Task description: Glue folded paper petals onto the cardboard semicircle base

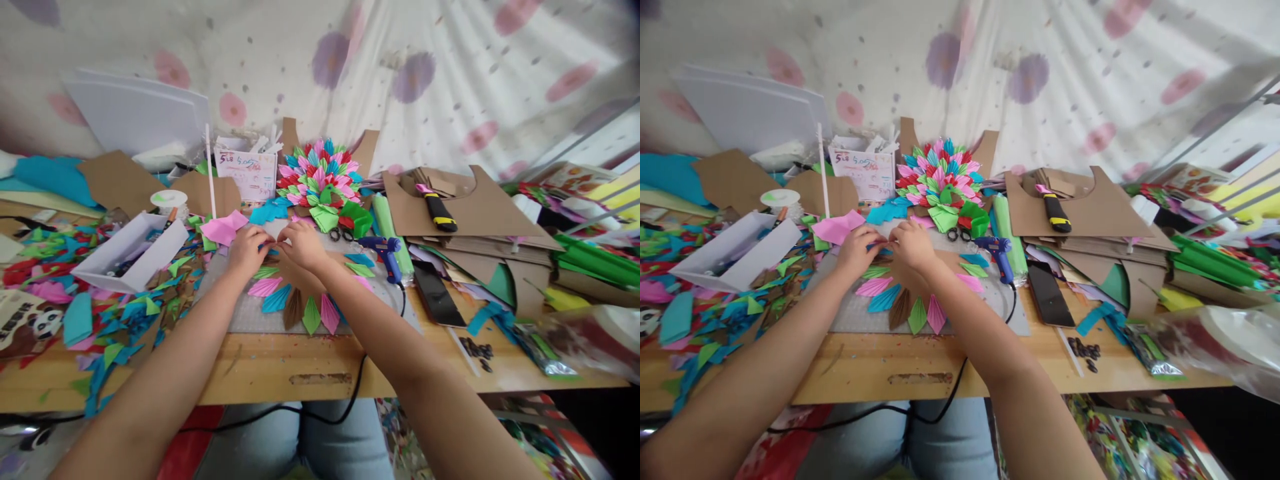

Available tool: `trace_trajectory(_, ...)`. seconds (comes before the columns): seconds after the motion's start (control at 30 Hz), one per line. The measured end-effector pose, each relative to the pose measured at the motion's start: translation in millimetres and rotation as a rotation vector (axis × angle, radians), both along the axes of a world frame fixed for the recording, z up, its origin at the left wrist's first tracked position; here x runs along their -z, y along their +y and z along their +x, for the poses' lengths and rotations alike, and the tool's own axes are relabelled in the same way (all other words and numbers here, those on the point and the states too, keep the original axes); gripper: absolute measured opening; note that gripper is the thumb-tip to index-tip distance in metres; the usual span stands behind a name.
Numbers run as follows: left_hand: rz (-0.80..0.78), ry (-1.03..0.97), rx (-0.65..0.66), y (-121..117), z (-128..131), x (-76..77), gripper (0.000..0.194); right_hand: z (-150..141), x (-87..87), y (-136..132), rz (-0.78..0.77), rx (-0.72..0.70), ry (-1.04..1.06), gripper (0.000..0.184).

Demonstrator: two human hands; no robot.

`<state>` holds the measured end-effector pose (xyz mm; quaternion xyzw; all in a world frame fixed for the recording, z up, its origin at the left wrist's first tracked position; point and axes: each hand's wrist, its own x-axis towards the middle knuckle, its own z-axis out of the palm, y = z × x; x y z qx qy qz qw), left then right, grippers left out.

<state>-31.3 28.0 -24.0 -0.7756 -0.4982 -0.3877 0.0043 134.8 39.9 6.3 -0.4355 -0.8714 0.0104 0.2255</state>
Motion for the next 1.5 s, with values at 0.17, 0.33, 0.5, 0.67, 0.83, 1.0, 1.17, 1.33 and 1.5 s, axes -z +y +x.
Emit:
trace_trajectory(0.17, -0.002, -0.018, 0.005, 1.3, 1.1, 0.6, 0.015, 0.2, -0.4, 2.1, 0.019, -0.001, -0.005, 0.018)
trace_trajectory(0.33, 0.096, -0.244, -0.112, 0.7, 1.8, 1.6, 0.038, -2.6, 0.6, 2.6, 0.021, 0.016, -0.02, 0.018)
trace_trajectory(0.5, -0.117, -0.736, -0.235, 8.7, 0.3, 9.6, 0.045, -3.1, -0.3, -1.2, 0.039, 0.001, -0.015, 0.018)
trace_trajectory(0.67, -0.287, -0.905, -0.083, 10.8, 3.0, 12.2, 0.038, -4.6, -2.2, -3.0, 0.033, 0.034, -0.01, 0.019)
trace_trajectory(0.83, -0.274, -0.854, -0.045, 5.9, 4.7, 8.0, 0.044, -7.5, -2.3, -0.8, 0.016, 0.133, 0.035, 0.017)
trace_trajectory(1.0, -0.161, -0.594, -0.105, 3.9, 0.8, 8.1, 0.047, -9.7, -1.3, 0.7, -0.002, 0.17, 0.085, 0.016)
trace_trajectory(1.17, -0.167, -0.598, -0.12, 7.3, -2.4, 10.4, 0.045, -8.5, 2.0, 2.6, -0.068, 0.166, 0.064, 0.016)
trace_trajectory(1.33, -0.156, -0.563, -0.204, 9.2, -6.8, 9.7, 0.036, -5.6, 6.0, 4.8, -0.14, 0.209, -0.033, 0.018)
trace_trajectory(1.5, -0.207, -0.431, -0.23, 8.3, -9.7, 10.8, 0.038, -5.5, 8.2, 5.9, -0.184, 0.202, -0.092, 0.02)
